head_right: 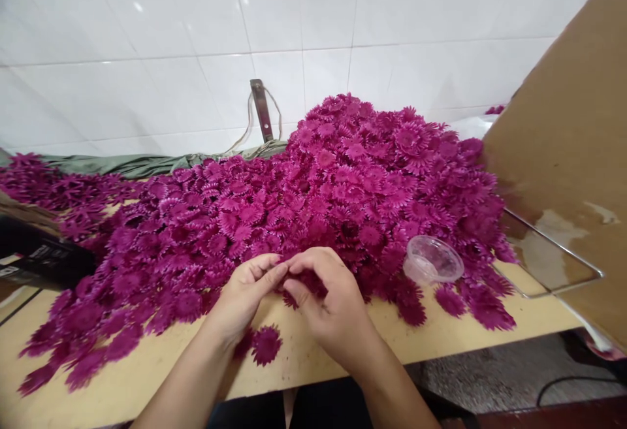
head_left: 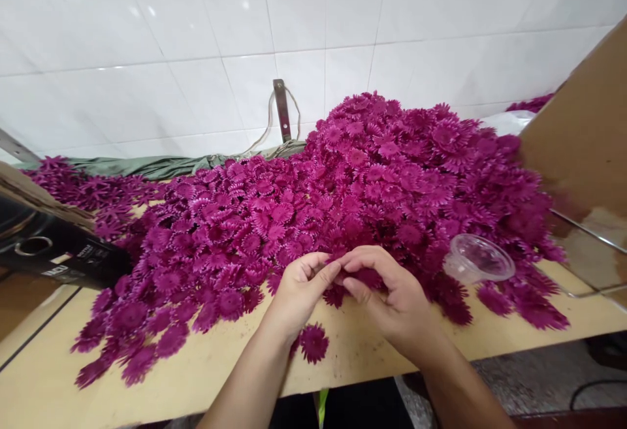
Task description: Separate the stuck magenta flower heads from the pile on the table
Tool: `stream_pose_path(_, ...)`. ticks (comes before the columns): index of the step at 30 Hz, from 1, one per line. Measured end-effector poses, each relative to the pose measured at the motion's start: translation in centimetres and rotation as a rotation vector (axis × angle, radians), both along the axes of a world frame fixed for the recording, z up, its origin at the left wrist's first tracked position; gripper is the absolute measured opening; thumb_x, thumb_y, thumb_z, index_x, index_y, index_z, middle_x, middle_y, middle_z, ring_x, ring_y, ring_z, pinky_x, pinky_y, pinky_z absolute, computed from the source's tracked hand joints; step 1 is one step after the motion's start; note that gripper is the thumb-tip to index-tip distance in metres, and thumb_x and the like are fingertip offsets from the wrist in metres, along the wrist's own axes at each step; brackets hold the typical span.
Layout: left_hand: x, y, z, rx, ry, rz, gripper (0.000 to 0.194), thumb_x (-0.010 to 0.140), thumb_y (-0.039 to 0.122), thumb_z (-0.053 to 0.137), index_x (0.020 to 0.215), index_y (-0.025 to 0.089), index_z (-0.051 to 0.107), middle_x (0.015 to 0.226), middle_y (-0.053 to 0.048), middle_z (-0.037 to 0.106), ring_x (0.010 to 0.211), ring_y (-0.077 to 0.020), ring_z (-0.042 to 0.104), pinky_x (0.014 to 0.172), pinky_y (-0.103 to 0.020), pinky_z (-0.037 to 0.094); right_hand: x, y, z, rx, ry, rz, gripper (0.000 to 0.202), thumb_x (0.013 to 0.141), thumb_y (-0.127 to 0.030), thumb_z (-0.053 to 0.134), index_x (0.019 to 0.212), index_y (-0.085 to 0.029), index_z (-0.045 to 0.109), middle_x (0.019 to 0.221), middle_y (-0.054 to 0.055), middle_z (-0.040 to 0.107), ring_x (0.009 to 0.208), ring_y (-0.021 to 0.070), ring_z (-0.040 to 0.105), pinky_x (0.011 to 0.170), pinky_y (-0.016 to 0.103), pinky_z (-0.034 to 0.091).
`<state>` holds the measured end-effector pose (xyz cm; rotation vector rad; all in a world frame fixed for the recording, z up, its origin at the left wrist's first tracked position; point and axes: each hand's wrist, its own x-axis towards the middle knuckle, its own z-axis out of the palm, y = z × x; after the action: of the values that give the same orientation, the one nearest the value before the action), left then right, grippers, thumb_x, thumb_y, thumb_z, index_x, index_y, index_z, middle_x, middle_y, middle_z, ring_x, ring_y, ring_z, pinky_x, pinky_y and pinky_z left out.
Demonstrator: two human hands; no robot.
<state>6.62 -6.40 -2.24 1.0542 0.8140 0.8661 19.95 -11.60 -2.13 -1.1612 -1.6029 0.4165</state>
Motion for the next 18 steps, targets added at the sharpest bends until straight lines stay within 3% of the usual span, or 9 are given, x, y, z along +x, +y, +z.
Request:
stream_pose_path(4,0.1,0.0,-0.4,0.043,0.016,0.055,0.033,0.056,0.042,0.074,0.059,0.014,0.056,0.052,0.003,0.054,0.052,-0.0084,0.046,0.055,-0.021,0.037,0.2,0.4,-0.6,-0.165,0.298,-0.191,0.014,0.077,-0.030,0.057,0.084,-0.019,0.053,0.087,0.006,0.056,0.081,0.0165,0.057,0.073,0.032,0.049)
stream_pose_path(10,0.2,0.0,-0.9,0.147,0.115,0.061,0.044,0.057,0.050,0.070,0.053,0.017,0.041,0.047,0.008,0.038,0.047,-0.0059,0.031,0.047,-0.019,0.026,-0.8,1.3,-0.5,-0.574,0.651,0.133,0.033,0.065,-0.038,0.068,0.089,-0.018,0.056,0.080,0.002,0.062,0.074,0.0125,0.058,0.068,0.027,0.048)
stream_pose_path(14,0.1,0.1,-0.7,0.196,0.146,0.091,0.047,0.061,0.052,0.066,0.050,0.018,0.035,0.047,0.009,0.030,0.047,-0.0055,0.024,0.045,-0.019,0.021,-1.0,1.5,-0.3,-0.610,0.811,0.191,0.031,0.055,-0.035,0.075,0.072,-0.016,0.058,0.064,-0.004,0.056,0.058,0.0051,0.050,0.059,0.019,0.042)
stream_pose_path(18,0.1,-0.1,-0.7,0.218,0.146,0.043,0.044,0.067,0.053,0.058,0.050,0.018,0.037,0.047,0.007,0.033,0.047,-0.0068,0.027,0.046,-0.020,0.024,-0.7,1.8,-0.6,-0.595,0.890,0.175,0.031,0.051,-0.031,0.077,0.066,-0.016,0.055,0.058,-0.007,0.050,0.053,0.0035,0.043,0.053,0.017,0.036)
